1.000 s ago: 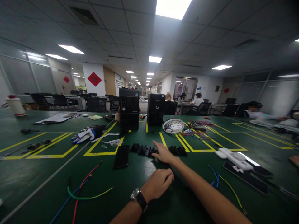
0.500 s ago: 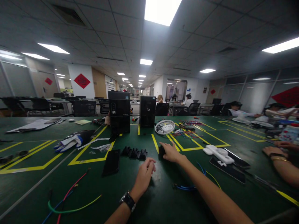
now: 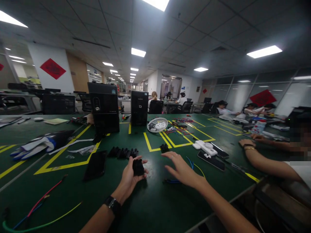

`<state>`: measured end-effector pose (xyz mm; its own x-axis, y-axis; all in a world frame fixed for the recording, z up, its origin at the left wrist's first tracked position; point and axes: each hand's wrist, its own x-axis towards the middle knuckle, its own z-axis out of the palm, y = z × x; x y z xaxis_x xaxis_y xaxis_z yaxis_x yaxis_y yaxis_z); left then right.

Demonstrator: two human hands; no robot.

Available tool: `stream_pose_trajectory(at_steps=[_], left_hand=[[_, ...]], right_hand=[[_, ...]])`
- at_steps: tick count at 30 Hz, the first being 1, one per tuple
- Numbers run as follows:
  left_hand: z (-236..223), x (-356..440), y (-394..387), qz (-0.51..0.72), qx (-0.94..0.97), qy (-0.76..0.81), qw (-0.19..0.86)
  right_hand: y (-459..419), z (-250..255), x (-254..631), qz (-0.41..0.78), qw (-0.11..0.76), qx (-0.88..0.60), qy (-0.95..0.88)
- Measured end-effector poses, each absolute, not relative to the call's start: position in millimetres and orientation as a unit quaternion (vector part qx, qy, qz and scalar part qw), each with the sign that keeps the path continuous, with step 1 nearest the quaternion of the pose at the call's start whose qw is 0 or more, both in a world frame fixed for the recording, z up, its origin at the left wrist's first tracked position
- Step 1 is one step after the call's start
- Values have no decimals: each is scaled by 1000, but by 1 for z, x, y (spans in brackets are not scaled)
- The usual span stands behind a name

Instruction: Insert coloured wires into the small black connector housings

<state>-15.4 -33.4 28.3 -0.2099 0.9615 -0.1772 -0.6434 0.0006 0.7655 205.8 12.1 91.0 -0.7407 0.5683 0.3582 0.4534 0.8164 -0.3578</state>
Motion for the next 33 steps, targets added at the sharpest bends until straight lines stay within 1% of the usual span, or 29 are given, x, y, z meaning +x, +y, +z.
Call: stream_pose_trajectory(at_steps=[4,7,10,17,20,23,27,30,33], left_hand=[[23,-17,-30,659,240,419,576],[20,-15,-29,649,267,426,571],[22,-14,-30,645,267,429,574],[22,-16,-30,650,261,416,580],[25,-16,-31,669,236,399,581],[29,-17,-31,696,196,367,585],[30,-19,-30,719,169,327,590],[31,-21,-28,750,149,324,557],[32,-21,-27,776,133,342,514]], right_hand=[[17,71,248,118,138,-276,-944],[24,52,258,65,111,-269,-954],[36,42,262,29,125,-290,-948],[51,54,273,76,143,-332,-929],[59,67,274,69,179,-340,-921],[69,90,269,55,239,-359,-900],[66,121,238,33,322,-341,-882],[48,122,193,63,314,-287,-903],[29,98,145,104,295,-244,-918]])
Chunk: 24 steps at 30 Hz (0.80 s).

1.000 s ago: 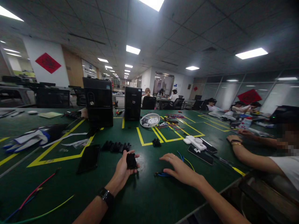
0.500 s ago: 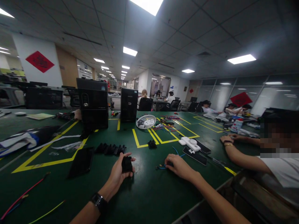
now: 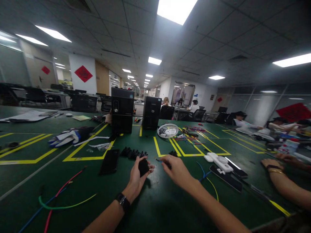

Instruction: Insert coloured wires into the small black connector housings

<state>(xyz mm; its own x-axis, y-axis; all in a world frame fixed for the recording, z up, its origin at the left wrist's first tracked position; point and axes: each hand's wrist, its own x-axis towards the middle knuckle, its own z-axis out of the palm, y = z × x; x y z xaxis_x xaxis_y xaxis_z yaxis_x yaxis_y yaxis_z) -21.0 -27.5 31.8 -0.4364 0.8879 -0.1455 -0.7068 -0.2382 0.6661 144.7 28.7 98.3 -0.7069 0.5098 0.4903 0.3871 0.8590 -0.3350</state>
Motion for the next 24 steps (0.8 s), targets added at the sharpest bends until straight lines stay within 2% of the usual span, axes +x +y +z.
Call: stream_pose_trajectory(at_steps=[5,12,24], left_hand=[[34,-23,-26,785,93,369,489],[32,-25,-24,786,79,376,484],[20,-25,-21,782,141,402,456]], right_hand=[[17,61,99,174,328,-237,-898],[18,53,99,218,390,-223,-867],[19,44,100,234,365,-242,-868]])
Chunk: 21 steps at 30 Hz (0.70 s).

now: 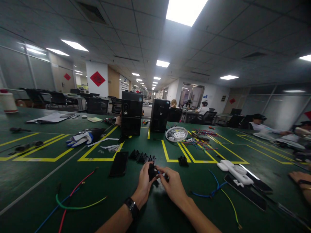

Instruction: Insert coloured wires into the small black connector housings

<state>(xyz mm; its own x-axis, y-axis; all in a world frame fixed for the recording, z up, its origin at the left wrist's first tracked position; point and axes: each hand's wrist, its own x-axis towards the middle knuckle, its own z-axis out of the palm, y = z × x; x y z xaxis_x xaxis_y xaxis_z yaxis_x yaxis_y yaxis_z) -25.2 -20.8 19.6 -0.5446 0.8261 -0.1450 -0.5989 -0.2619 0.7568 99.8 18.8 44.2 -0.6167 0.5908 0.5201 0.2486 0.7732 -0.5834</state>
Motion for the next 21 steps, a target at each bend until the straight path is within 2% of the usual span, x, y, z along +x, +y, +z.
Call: stream_pose_trajectory(at_steps=[12,21], left_hand=[[22,-22,-26,754,225,440,432],[20,-10,-32,729,280,477,404]], right_hand=[[15,44,100,243,361,-244,-867],[10,48,104,228,321,-255,-883]])
